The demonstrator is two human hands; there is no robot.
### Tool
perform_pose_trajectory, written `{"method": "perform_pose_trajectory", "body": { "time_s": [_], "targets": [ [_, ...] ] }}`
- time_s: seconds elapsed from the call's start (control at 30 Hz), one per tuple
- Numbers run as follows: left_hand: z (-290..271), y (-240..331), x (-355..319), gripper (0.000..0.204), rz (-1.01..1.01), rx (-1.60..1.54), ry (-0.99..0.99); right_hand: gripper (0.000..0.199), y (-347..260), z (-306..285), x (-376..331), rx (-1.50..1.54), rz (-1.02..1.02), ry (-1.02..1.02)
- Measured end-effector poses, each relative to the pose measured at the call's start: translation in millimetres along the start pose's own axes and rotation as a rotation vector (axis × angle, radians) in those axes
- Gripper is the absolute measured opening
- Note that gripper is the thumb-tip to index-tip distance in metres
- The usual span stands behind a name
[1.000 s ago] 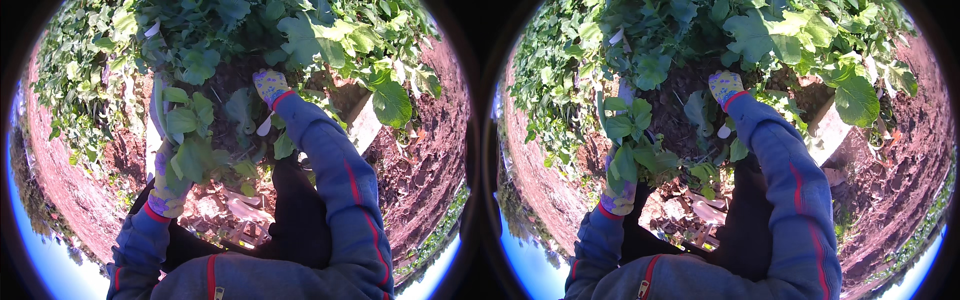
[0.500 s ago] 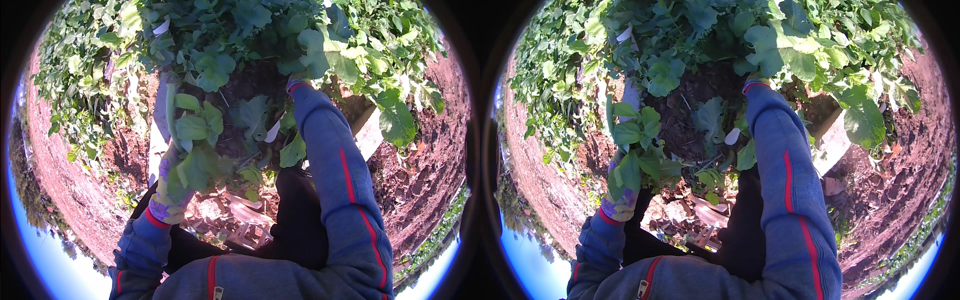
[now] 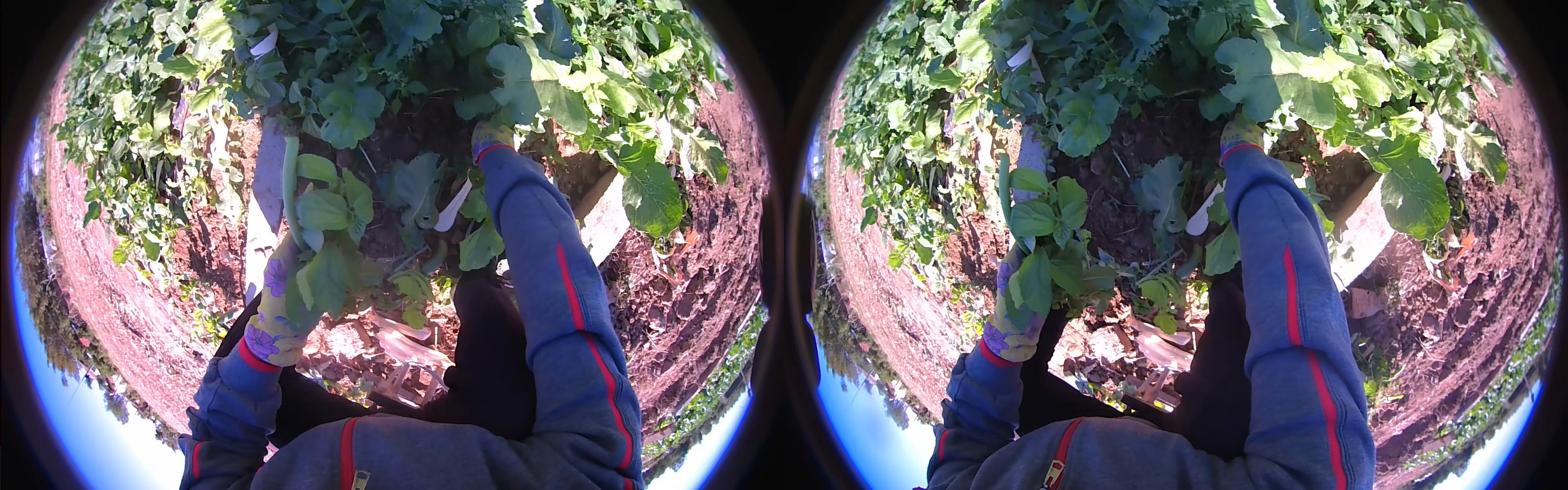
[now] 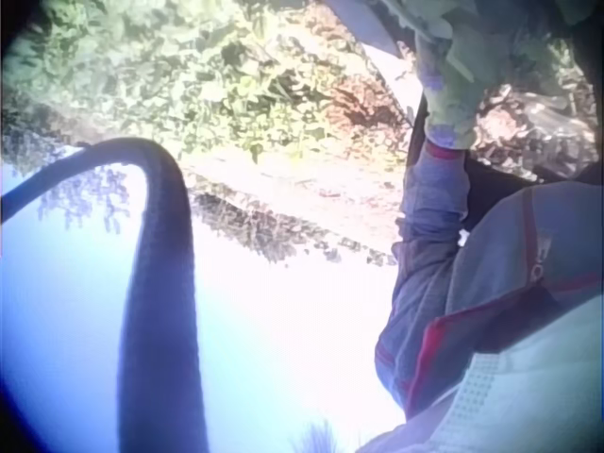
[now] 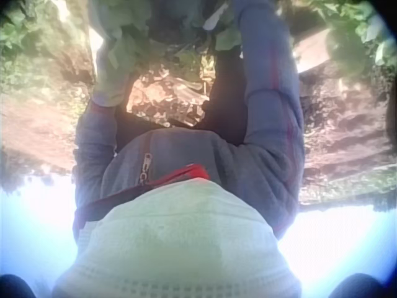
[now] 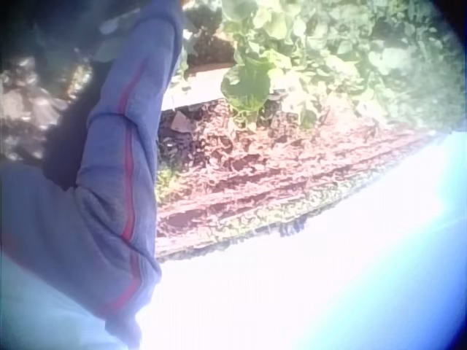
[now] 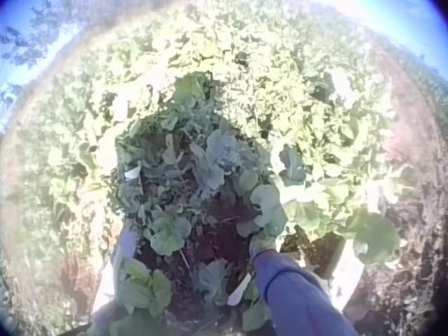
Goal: The person sits in a garden bed and removes weeds by hand, pulling them from the soil and placing them aside. The person also uses a small hand tool to loosen soil around the plants.
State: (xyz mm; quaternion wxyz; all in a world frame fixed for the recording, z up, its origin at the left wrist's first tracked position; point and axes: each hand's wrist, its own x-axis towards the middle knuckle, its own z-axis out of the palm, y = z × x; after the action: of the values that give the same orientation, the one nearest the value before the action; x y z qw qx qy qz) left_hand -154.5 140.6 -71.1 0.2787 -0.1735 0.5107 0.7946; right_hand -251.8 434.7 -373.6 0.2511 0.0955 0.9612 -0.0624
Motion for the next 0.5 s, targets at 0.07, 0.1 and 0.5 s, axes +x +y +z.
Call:
{"method": "perform_pose_trajectory", "body": {
  "time_s": [0.07,0.1,0.5],
  "targets": [
    [0.9,-1.6,3.0,0.049,-0.04,-0.103,-0.028,0.026,10.6,9.4,8.9,0.083,0.129,0.005],
    [-2.2,-4.4,6.3,0.049,-0.061,-0.149,-0.06,0.026,19.3,14.9,13.1,0.123,0.197,0.009],
    [-22.7,-6.3,1.1,0.055,-0.045,0.179,0.035,0.029,-111.4,-133.4,-105.5,0.665,-0.499,0.167]
  ]
}}
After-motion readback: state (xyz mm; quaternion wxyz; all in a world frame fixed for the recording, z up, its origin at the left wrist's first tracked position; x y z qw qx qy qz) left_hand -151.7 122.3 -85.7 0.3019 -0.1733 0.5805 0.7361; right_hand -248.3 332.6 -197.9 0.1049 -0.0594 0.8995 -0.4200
